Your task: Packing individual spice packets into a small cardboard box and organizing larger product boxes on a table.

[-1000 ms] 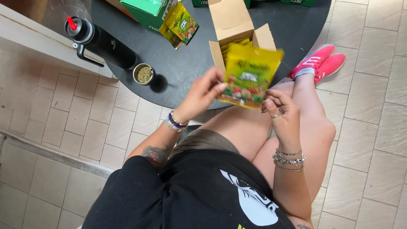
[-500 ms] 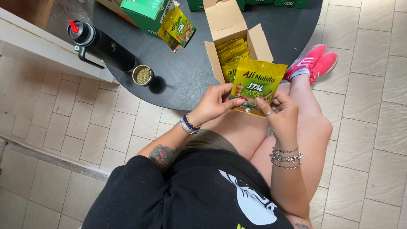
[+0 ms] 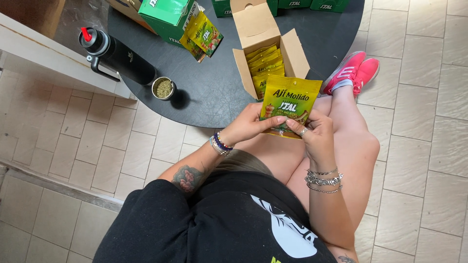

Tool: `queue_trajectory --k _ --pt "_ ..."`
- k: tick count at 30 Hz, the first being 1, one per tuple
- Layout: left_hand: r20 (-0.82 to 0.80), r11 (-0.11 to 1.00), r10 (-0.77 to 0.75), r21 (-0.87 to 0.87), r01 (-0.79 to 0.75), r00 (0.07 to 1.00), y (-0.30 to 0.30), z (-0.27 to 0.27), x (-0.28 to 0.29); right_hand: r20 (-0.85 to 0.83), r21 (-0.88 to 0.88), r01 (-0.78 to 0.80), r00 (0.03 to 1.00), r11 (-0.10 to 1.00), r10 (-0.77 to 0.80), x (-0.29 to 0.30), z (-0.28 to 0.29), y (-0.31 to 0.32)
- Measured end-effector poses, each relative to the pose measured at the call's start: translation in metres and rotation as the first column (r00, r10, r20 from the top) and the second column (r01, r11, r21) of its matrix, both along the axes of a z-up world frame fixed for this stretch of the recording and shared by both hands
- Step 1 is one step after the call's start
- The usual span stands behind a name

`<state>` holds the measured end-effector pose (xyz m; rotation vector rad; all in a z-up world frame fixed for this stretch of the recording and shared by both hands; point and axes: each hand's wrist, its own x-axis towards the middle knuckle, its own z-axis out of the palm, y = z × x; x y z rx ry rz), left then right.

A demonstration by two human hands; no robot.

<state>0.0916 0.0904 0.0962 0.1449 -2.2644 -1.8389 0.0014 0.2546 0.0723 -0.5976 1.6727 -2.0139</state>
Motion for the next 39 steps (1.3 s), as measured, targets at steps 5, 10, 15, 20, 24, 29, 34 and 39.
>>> queue_trajectory --k 5,10,15,20,24,29,34,39 --pt "-0.007 0.997 -0.023 0.074 0.023 1.0 0.004 0.004 0.001 -0.009 -0.016 0.011 1.0 1.0 -0.011 0.007 0.011 -0.001" --pt "-0.039 0.996 -0.032 0.079 0.035 0.999 -0.003 0.0 -0.002 -0.088 0.005 -0.016 0.996 1.0 0.016 0.004 0.025 0.0" --pt "-0.061 0.995 -0.064 0.067 0.068 0.996 -0.003 -0.002 -0.002 -0.094 -0.002 -0.043 0.995 0.999 0.043 0.001 0.015 0.005" --pt "-0.061 0.997 -0.071 0.03 0.073 0.996 -0.004 -0.007 -0.005 -0.157 0.019 -0.04 0.987 0.999 0.042 0.005 0.028 0.004" --pt "-0.037 0.989 0.002 0.149 0.003 0.999 -0.011 -0.023 -0.007 -0.157 0.022 -0.074 0.985 0.997 0.076 0.008 0.029 0.001" --pt "-0.043 0.993 -0.033 0.115 0.037 0.999 -0.009 -0.02 -0.01 -0.172 0.022 -0.022 0.985 1.0 0.025 0.008 0.022 -0.003" --pt "-0.1 0.998 0.006 0.06 0.0 0.995 -0.006 -0.022 -0.009 -0.146 0.018 0.119 0.983 0.993 -0.115 0.013 0.033 -0.008" --pt "-0.089 0.993 0.103 0.061 -0.098 0.991 -0.009 -0.014 -0.008 -0.208 0.092 0.112 0.974 0.989 -0.091 -0.011 -0.025 0.005"
